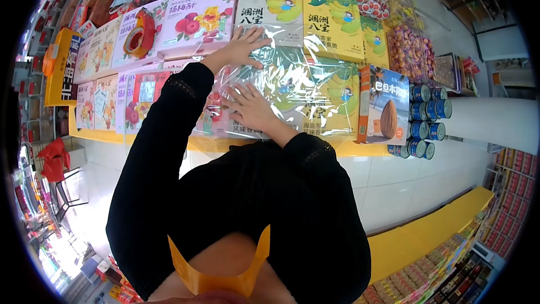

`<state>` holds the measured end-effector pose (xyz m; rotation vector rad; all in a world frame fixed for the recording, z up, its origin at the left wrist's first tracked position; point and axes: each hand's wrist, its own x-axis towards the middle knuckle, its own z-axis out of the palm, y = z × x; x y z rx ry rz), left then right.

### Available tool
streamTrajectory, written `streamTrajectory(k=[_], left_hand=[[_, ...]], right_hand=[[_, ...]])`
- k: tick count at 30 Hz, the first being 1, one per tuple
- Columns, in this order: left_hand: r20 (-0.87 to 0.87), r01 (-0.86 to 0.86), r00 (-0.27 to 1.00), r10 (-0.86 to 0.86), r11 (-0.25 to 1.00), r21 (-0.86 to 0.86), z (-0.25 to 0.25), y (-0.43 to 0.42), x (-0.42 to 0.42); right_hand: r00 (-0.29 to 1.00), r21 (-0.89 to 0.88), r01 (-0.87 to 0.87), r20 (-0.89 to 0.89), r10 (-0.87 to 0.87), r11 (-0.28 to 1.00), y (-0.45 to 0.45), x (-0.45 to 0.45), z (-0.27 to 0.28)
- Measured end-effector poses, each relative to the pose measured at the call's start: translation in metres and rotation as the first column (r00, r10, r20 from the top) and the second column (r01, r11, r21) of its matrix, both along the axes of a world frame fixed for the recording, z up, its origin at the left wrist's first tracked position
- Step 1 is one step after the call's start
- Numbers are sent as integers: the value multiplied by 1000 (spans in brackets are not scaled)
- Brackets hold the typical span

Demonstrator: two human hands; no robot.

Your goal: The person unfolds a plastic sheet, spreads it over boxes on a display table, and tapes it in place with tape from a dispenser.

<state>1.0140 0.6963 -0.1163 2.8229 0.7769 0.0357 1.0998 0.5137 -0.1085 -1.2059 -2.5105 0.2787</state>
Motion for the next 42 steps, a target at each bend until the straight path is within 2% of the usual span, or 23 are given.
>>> streamTrajectory(k=[2, 5, 6, 8, 9, 10, 12, 13, 15, 16, 18, 19, 20, 22, 26, 28, 29, 31, 34, 38, 40, 41, 42], left_hand=[[48, 14, 999, -16, 999, 49, 4, -6, -2], [288, -123, 957, 37, 950, 287, 51, -35, -4], [283, -123, 958, 38, 950, 287, 65, -45, -12], [610, -367, 686, 397, 912, -182, 82, -64, -39], [616, -458, 563, 551, 829, -322, 78, -73, -58], [593, -523, 421, 686, 718, -459, 71, -83, -77], [272, -645, 337, 901, 432, -630, 70, -111, -103], [272, -649, 333, 903, 428, -629, 55, -121, -110], [6, -648, 256, 967, 177, -741, 18, -139, -117], [4, -649, 249, 968, 170, -741, 7, -140, -118], [-30, -223, 175, 984, 10, -975, 1, -134, -113], [-61, -120, 171, 983, -41, -992, -1, -134, -111], [-57, -116, 163, 985, -39, -992, 1, -135, -110], [-70, 54, 170, 983, -80, -995, 5, -137, -109], [26, 44, 199, 980, 18, -999, -11, -142, -113], [24, 69, 52, 998, 21, -997, -12, -144, -110], [27, 69, 54, 998, 23, -997, -7, -144, -109], [-102, 143, 15, 995, -103, -984, 4, -142, -109], [-151, 248, -10, 988, -144, -958, 8, -142, -112], [-173, 234, -13, 985, -165, -958, 1, -140, -122], [-164, 80, 112, 980, -173, -982, 8, -140, -125], [-164, 80, 110, 980, -173, -982, 9, -138, -127], [-186, -90, 153, 971, -174, -981, 9, -136, -129]], right_hand=[[1000, 1, 2, -13, -2, 1000, -1, -1, -3], [999, 35, 24, -42, -22, 999, 0, -1, -2], [997, 62, 48, -65, -44, 997, 0, -3, -2], [997, 55, 49, -68, -46, 997, 0, -4, -3], [997, 53, 49, -65, -46, 997, 1, -3, -4], [997, 55, 48, -68, -44, 997, 1, -3, -4], [997, 37, 48, -56, -46, 998, 1, -3, -7], [997, 37, 43, -58, -41, 998, 2, -3, -6], [999, -4, 26, -21, -26, 1000, 1, -2, -3], [1000, -7, 19, -21, -19, 1000, 1, -2, -2], [999, -22, 27, -17, -28, 999, 1, -2, -2], [1000, -22, 18, -14, -19, 1000, 0, -2, -2], [1000, -26, 20, -6, -20, 999, 0, -2, -1], [1000, -26, 27, 0, -27, 999, 2, -2, -1], [999, -26, 39, -23, -39, 999, 0, -2, -4], [999, -28, 39, -30, -40, 999, 0, -1, -5], [999, -49, 33, -21, -35, 998, 0, -1, -5], [999, -69, 32, -14, -33, 997, 2, 0, -5], [998, -51, 25, -51, -28, 998, 1, 1, -5], [998, -54, 10, -55, -13, 999, 1, 0, -6], [999, -65, -2, -51, -2, 998, 1, 0, -6], [999, -70, -2, -42, -1, 998, 1, 0, -5], [999, -74, -4, -33, 1, 997, 2, 0, -5]])
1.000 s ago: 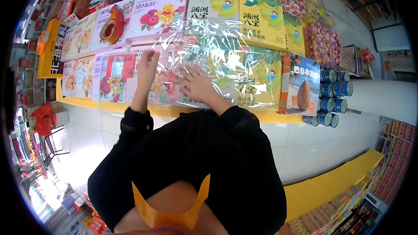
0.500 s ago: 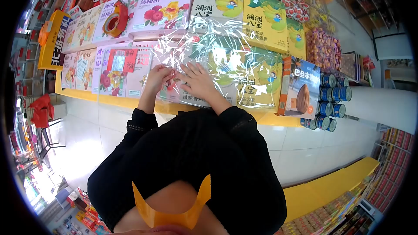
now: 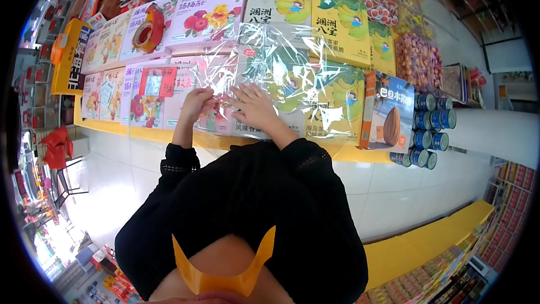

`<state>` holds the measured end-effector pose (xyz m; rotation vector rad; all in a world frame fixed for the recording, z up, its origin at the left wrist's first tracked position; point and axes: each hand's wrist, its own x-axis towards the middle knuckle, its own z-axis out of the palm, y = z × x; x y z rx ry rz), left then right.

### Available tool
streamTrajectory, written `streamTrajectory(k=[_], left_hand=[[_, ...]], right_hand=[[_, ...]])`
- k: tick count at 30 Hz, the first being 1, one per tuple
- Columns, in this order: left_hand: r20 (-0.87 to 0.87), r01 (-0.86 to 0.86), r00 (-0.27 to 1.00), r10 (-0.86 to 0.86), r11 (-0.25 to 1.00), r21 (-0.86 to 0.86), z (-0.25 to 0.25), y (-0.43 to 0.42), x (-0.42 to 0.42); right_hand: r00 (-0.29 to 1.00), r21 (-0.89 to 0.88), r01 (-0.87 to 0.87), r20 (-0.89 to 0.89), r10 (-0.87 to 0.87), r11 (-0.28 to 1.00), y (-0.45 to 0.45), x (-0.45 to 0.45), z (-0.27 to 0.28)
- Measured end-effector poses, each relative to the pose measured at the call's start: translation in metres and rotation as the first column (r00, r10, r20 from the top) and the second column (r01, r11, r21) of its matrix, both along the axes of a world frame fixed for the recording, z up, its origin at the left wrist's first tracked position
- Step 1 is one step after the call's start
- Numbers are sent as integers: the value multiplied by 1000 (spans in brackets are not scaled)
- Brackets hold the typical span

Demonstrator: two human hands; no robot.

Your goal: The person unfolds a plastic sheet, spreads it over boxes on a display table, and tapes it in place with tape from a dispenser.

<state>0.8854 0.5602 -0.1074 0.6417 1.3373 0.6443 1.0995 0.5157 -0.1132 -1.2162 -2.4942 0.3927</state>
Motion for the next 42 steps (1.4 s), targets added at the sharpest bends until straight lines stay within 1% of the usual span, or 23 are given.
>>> streamTrajectory(k=[1, 2, 3, 4, 5, 7, 9, 11, 12, 14, 17, 20, 23, 26, 29, 30, 32, 34, 36, 37, 39, 40, 42], left_hand=[[-159, 73, 985, -73, 997, -8, 0, 2, -1], [-161, 71, 984, -72, 997, -7, 11, -2, 2], [-539, 148, 842, -31, 974, 174, 32, -9, 9], [-815, 285, 572, 92, 909, 303, 44, -13, 18], [-816, 288, 571, 89, 909, 301, 46, -14, 25], [-733, 518, 592, 336, 538, 665, 47, -18, 43], [-638, 547, 749, -176, 707, 447, 71, -29, 75], [-692, 709, 696, -192, 334, 621, 33, -30, 95], [-690, 707, 699, -190, 335, 623, 22, -28, 100], [-880, 868, 476, 0, 159, 470, 11, -24, 108], [-934, 921, 334, -126, 253, 296, 12, -19, 117], [-969, 941, 244, -40, 252, 226, 18, -22, 128], [-958, 926, 279, 60, 246, 285, 9, -23, 132], [-933, 894, 360, 16, 278, 350, 14, -18, 135], [-936, 910, 345, -77, 272, 313, 18, -2, 135], [-936, 911, 343, -84, 275, 309, 13, -1, 134], [-920, 898, 380, 99, 199, 393, 1, 0, 140], [-942, 922, 315, 114, 201, 332, 9, -2, 144], [-967, 927, 255, 24, 278, 251, 13, -2, 147], [-964, 924, 263, 41, 275, 264, 6, 0, 149], [-962, 918, 272, 25, 292, 267, 8, 2, 152], [-961, 915, 276, 8, 304, 266, 8, 4, 152], [-962, 918, 271, 10, 299, 262, 3, 7, 152]], right_hand=[[1000, 1, -3, -1, 3, 1000, 0, 0, 0], [1000, 11, -1, -2, 1, 1000, 0, 0, -1], [1000, 19, 4, -2, -4, 1000, -1, 0, -1], [1000, 19, 6, -3, -6, 1000, 0, 0, -1], [1000, 28, 1, -2, -1, 1000, 0, 0, 0], [1000, 32, -6, -1, 6, 999, -1, 1, -2], [998, 47, -31, 50, 28, 998, 0, 2, -2], [999, 24, 23, 29, -24, 999, -1, 0, 10], [997, 1, 82, 9, -82, 997, -2, 0, 16], [985, -125, 150, -66, -159, 981, -4, 1, 16], [959, -376, 197, -119, -258, 905, -4, 2, 6], [953, -532, 188, -106, -285, 826, -3, 4, -7], [947, -513, 149, -172, -272, 845, -10, 5, -2], [944, -491, 78, -244, -223, 868, -14, 8, 9], [980, -460, -123, -199, 33, 879, -18, 16, 60], [963, -454, -271, -142, 231, 849, -23, 20, 84], [910, -545, -372, -375, 178, 752, -27, 29, 179], [563, -94, -592, -759, 327, 800, -32, 33, 224], [-46, 290, -629, -940, 338, 721, -40, 17, 246], [-22, 277, -622, -941, 337, 732, -47, 13, 253], [-232, 372, -599, -928, 292, 709, -59, 5, 259], [-221, 367, -596, -930, 294, 714, -60, 1, 259], [-369, 469, -581, -880, 298, 666, -58, -6, 257]])
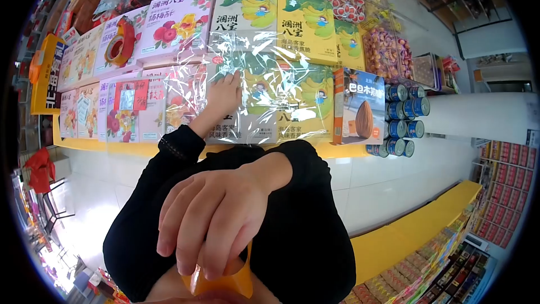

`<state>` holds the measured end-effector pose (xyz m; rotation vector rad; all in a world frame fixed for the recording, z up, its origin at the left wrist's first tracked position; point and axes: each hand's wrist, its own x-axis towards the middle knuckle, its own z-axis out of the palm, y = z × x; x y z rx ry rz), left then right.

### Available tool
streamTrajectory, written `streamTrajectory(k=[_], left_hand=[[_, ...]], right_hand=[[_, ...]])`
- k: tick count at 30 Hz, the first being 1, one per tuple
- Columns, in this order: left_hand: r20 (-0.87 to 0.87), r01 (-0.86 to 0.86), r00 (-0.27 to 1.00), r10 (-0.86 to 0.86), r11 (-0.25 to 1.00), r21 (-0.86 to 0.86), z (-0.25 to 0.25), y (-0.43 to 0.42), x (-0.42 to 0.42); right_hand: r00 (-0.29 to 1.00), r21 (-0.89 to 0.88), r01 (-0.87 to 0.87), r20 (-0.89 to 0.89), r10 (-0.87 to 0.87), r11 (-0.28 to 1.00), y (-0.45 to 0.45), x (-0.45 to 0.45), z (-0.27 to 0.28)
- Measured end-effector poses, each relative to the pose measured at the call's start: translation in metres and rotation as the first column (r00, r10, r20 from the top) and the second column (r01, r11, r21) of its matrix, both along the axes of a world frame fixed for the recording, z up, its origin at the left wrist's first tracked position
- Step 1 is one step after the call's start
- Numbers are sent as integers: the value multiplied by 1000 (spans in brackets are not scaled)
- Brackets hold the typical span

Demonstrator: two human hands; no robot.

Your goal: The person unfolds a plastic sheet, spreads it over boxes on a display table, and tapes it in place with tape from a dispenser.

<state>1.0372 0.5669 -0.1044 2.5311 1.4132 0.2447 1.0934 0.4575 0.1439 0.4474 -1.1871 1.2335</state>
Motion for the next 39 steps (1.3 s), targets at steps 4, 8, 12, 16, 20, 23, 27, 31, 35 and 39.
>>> streamTrajectory(k=[4, 8, 12, 16, 20, 23, 27, 31, 35, 39], left_hand=[[-24, -8, 1000, 9, 1000, 2, -1, 0, 1], [-56, -6, 998, 8, 999, 32, -2, -2, 1], [-4, -21, 1000, 21, 996, 90, -4, -4, 0], [-15, -24, 1000, 26, 995, 102, -9, -3, 0], [0, -20, 1000, 20, 992, 121, -6, -5, 0], [-60, -23, 998, 29, 994, 110, -3, -8, 2], [-17, -61, 998, 64, 990, 129, 0, -11, 3], [301, -112, 946, 118, 993, -37, -10, -16, 2], [289, -132, 950, 121, 991, 19, -13, -20, 3], [195, -60, 980, 32, 988, 142, -7, -28, -3]], right_hand=[[997, -28, -16, -79, 14, 999, -1, -1, 1], [961, -31, -274, -36, 273, 961, -4, 3, -7], [867, -20, -497, 38, 497, 868, -1, 6, -18], [806, 18, -584, 132, 578, 811, 12, 22, -25], [814, -98, -518, 246, 525, 850, 31, 49, -45], [915, -552, -4, 335, 226, 834, 40, 72, -67], [433, -199, 708, 880, -194, 678, 102, 95, -117], [546, -470, 590, 831, 104, 657, 138, 101, -163], [157, -228, 636, 974, 166, 737, 157, 94, -193], [36, -161, 648, 983, 181, 745, 171, 92, -229]])
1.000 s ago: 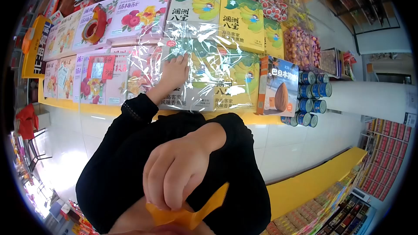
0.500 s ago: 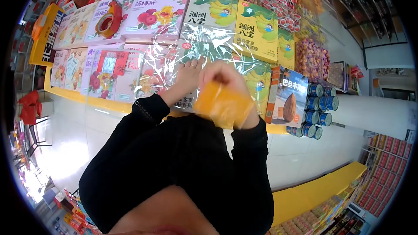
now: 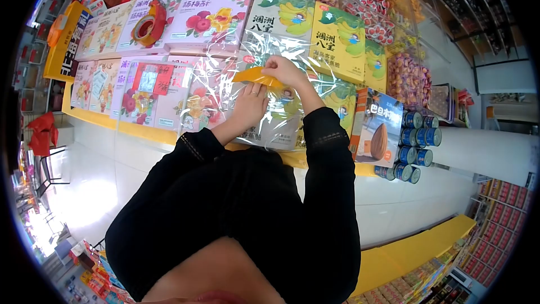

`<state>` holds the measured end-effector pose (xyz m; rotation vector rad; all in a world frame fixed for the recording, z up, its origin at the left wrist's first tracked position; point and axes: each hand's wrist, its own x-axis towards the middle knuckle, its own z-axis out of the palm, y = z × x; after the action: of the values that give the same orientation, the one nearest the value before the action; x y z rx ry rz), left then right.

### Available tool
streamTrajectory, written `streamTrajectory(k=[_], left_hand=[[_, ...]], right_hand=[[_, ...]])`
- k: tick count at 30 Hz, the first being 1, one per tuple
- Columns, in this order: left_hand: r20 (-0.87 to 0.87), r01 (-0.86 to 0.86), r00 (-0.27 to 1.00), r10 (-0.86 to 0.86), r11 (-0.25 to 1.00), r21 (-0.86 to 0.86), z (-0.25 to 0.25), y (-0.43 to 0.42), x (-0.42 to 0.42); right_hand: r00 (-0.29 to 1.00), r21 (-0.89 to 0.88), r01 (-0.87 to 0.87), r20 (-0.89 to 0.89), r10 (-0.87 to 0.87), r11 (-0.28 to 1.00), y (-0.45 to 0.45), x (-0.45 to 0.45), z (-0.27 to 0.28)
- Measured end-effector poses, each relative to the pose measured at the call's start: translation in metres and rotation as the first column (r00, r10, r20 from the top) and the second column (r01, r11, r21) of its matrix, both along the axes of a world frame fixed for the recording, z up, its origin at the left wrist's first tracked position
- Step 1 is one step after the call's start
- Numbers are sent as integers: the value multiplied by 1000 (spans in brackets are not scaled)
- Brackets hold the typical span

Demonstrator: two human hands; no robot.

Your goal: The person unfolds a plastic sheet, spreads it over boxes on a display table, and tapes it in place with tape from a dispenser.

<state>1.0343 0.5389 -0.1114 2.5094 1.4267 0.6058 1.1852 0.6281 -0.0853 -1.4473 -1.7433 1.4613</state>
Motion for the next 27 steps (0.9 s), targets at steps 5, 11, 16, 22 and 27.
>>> streamTrajectory(k=[5, 11, 16, 22, 27], left_hand=[[3, -5, 1000, 5, 999, 51, 0, -1, -1], [-7, 5, 1000, -5, 1000, 21, 3, -1, -1], [-10, 6, 1000, -6, 1000, 5, 4, -1, -1], [6, 13, 1000, -12, 997, -74, 16, 5, -3], [223, -37, 973, 58, 994, -101, 27, 28, -3]], right_hand=[[993, 46, 56, 99, -60, 997, 3, 0, -12], [978, 120, 73, 188, -95, 990, 5, -1, -19], [956, 145, 88, 267, -125, 985, 3, -5, -17], [909, 218, 78, 385, -159, 973, 4, -11, -23], [865, 264, 31, 476, -158, 964, 7, -12, -30]])
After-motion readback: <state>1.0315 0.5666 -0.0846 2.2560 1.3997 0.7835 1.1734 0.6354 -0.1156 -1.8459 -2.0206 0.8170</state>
